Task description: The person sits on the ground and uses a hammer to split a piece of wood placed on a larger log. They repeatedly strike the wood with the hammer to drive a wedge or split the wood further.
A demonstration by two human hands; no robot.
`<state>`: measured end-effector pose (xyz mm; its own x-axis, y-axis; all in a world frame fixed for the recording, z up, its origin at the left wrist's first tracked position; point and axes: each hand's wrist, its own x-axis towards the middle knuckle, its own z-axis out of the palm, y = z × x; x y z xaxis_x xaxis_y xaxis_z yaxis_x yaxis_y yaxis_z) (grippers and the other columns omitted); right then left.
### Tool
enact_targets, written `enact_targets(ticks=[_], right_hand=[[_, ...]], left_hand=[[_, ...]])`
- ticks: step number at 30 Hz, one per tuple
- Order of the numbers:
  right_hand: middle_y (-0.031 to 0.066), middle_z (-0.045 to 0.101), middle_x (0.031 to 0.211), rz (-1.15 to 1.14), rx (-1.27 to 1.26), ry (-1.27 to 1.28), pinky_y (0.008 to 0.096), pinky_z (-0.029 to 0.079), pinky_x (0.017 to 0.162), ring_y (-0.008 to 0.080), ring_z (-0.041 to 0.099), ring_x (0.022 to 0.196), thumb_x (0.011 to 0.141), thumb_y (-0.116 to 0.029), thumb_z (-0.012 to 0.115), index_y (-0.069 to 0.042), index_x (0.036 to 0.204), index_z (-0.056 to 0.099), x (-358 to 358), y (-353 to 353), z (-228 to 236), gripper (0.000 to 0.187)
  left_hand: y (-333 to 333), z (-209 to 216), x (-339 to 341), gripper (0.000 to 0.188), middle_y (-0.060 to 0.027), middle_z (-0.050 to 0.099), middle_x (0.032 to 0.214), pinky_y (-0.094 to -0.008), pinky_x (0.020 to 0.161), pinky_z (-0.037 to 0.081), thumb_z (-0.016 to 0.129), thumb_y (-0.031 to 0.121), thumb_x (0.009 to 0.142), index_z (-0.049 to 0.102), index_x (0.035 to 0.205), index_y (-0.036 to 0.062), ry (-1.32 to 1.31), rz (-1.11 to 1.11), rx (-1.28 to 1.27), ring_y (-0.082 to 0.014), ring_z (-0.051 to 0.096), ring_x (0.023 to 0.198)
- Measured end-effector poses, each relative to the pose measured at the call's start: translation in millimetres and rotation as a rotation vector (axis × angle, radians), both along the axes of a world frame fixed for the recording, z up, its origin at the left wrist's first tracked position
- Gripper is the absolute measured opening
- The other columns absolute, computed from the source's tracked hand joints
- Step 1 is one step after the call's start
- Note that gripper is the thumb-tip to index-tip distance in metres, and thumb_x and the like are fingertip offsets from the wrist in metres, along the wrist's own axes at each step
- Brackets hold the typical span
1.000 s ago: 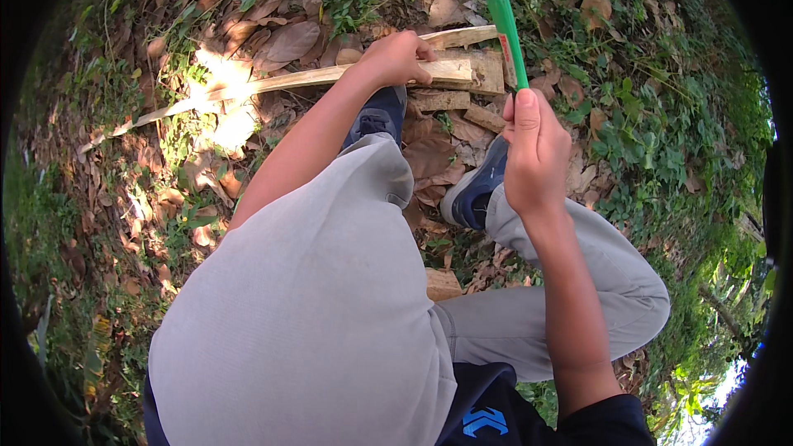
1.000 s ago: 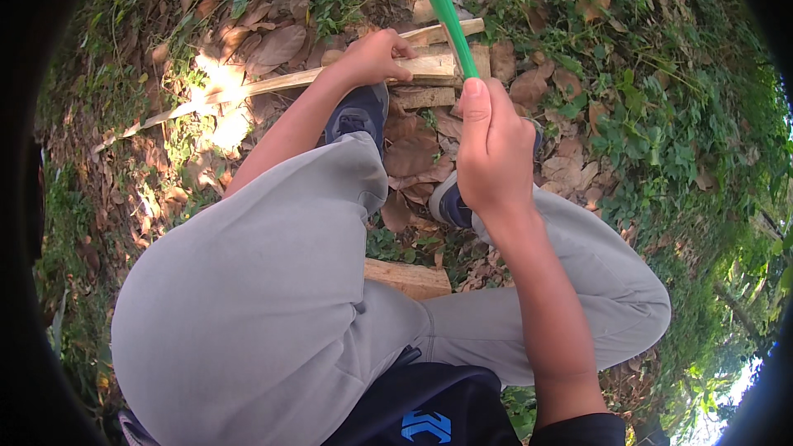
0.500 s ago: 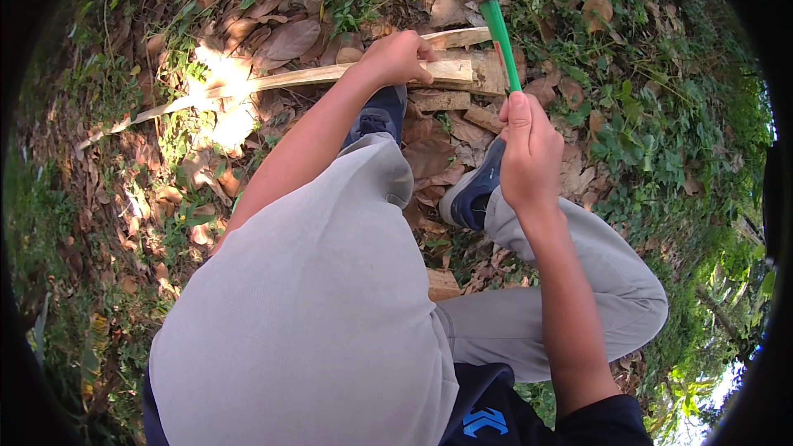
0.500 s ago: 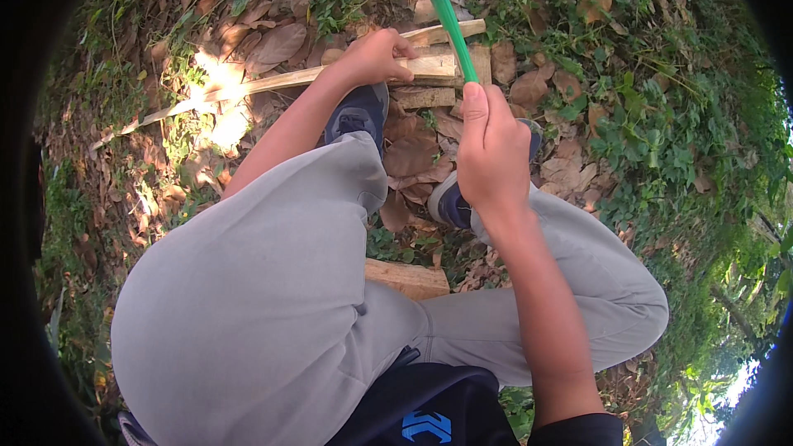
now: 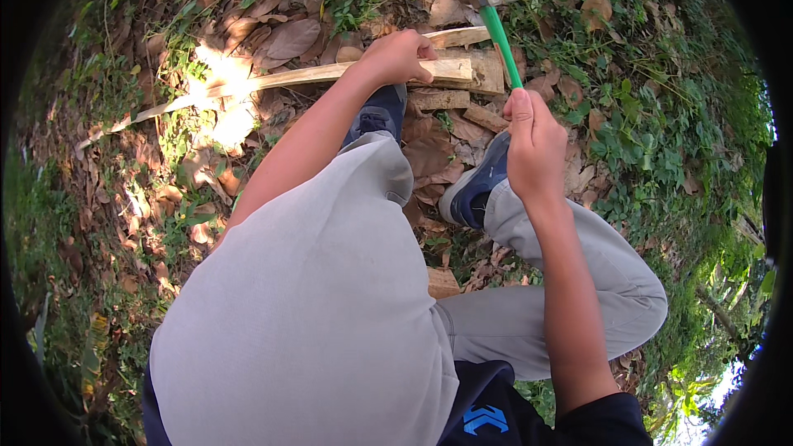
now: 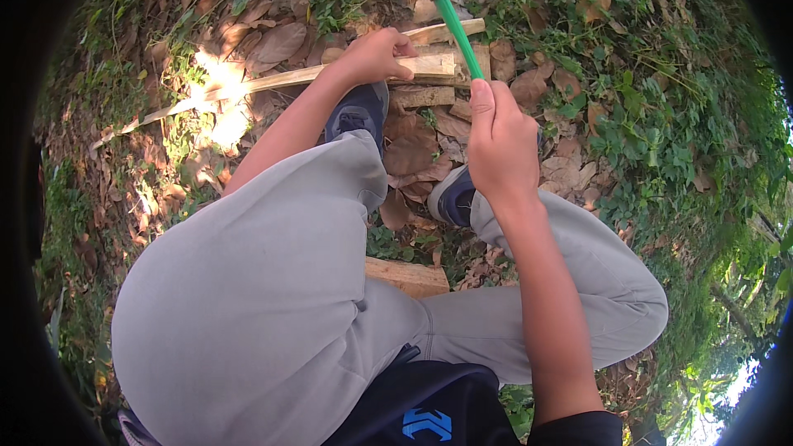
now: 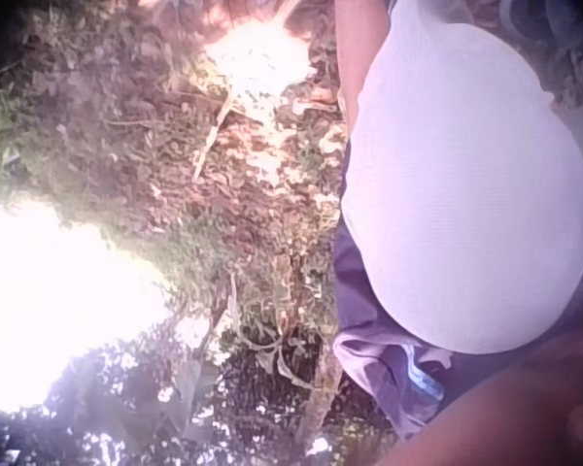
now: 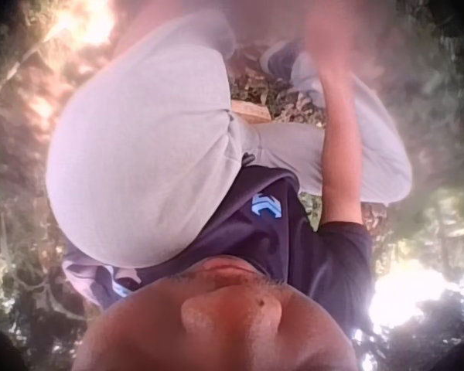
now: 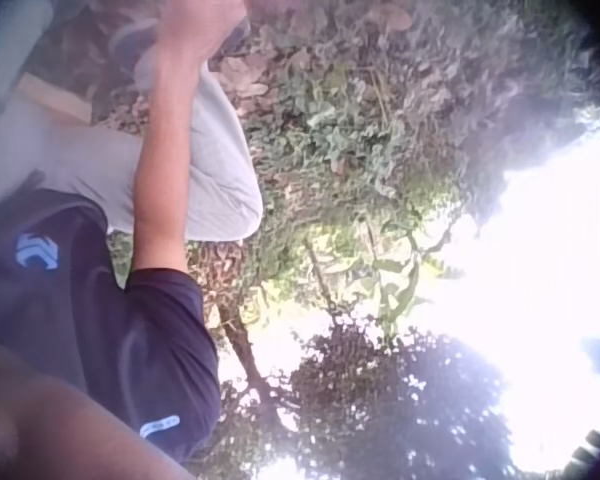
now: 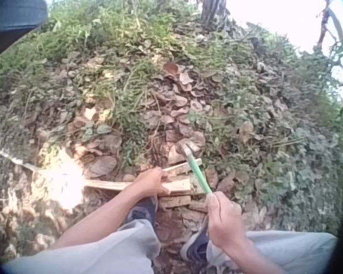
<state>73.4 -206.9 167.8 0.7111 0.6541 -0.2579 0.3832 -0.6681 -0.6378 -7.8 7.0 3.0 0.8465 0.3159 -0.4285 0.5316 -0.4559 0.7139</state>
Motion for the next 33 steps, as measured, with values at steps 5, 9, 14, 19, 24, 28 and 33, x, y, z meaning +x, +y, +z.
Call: enact_targets(ticks=[5, 9, 14, 19, 24, 28, 33], right_hand=[[0.0246, 0.066, 0.075, -0.036, -0.065, 0.042, 0.0525, 0.047, 0.063, 0.0506, 0.063, 0.072, 0.112, -0.035, 0.041, -0.001, 0.097, 0.061, -7, -26, -38, 0.043], [0.0305, 0.069, 0.09, -0.072, -0.339, 0.083, 0.0557, 0.049, 0.077, 0.0523, 0.065, 0.093, 0.111, -0.042, 0.04, 0.001, 0.099, 0.064, -4, -40, -58, 0.05], [0.0187, 0.061, 0.065, -0.023, -0.003, 0.024, 0.0455, 0.044, 0.058, 0.0361, 0.06, 0.057, 0.112, -0.034, 0.043, 0.0, 0.097, 0.064, 3, 2, -1, 0.043], [0.0196, 0.061, 0.064, -0.042, 0.085, -0.014, 0.0483, 0.043, 0.058, 0.0417, 0.061, 0.059, 0.112, -0.035, 0.042, -0.001, 0.1, 0.061, -6, -5, -11, 0.041], [0.0295, 0.066, 0.079, -0.05, -0.283, 0.034, 0.0591, 0.047, 0.071, 0.0535, 0.064, 0.083, 0.111, -0.043, 0.039, -0.001, 0.103, 0.063, -16, -45, -65, 0.049], [0.0226, 0.064, 0.071, -0.026, -0.192, 0.046, 0.0522, 0.045, 0.061, 0.0462, 0.063, 0.067, 0.111, -0.039, 0.044, 0.0, 0.096, 0.063, -8, -10, -17, 0.046], [0.0148, 0.053, 0.06, -0.015, 0.211, -0.048, 0.0413, 0.037, 0.051, 0.0308, 0.05, 0.049, 0.113, -0.029, 0.043, -0.001, 0.096, 0.056, -7, 4, 8, 0.035]], left_hand=[[0, -4, 2, 0.048, -0.0081, 0.075, 0.114, -0.0399, 0.094, 0.055, 0.089, 0.029, 0.07, 0.076, 0.113, 0.0124, -0.018, -0.016, 0.001, -0.0277, 0.07, 0.109], [0, 2, 4, 0.047, -0.0077, 0.075, 0.115, -0.0402, 0.093, 0.055, 0.09, 0.03, 0.07, 0.076, 0.112, 0.0126, -0.004, -0.031, 0.019, -0.0278, 0.07, 0.109], [0, -7, -2, 0.046, -0.0083, 0.075, 0.115, -0.0407, 0.094, 0.055, 0.091, 0.028, 0.071, 0.076, 0.112, 0.0123, -0.028, -0.015, 0.03, -0.0285, 0.07, 0.11], [-1, -4, 2, 0.047, -0.0086, 0.075, 0.115, -0.0408, 0.095, 0.054, 0.091, 0.028, 0.071, 0.076, 0.112, 0.0125, -0.008, -0.015, 0.018, -0.0286, 0.07, 0.111], [0, 1, 6, 0.048, -0.0085, 0.075, 0.115, -0.0408, 0.095, 0.054, 0.091, 0.028, 0.071, 0.076, 0.113, 0.0133, -0.002, -0.025, 0.022, -0.0284, 0.07, 0.111], [-1, -5, -2, 0.047, -0.0084, 0.075, 0.115, -0.0409, 0.095, 0.054, 0.091, 0.028, 0.071, 0.076, 0.113, 0.0139, -0.011, -0.01, 0.015, -0.0282, 0.07, 0.111], [-1, -2, -2, 0.047, -0.0086, 0.074, 0.117, -0.0412, 0.095, 0.054, 0.09, 0.028, 0.071, 0.076, 0.113, 0.0136, 0.005, 0.0, 0.014, -0.0285, 0.069, 0.112]])
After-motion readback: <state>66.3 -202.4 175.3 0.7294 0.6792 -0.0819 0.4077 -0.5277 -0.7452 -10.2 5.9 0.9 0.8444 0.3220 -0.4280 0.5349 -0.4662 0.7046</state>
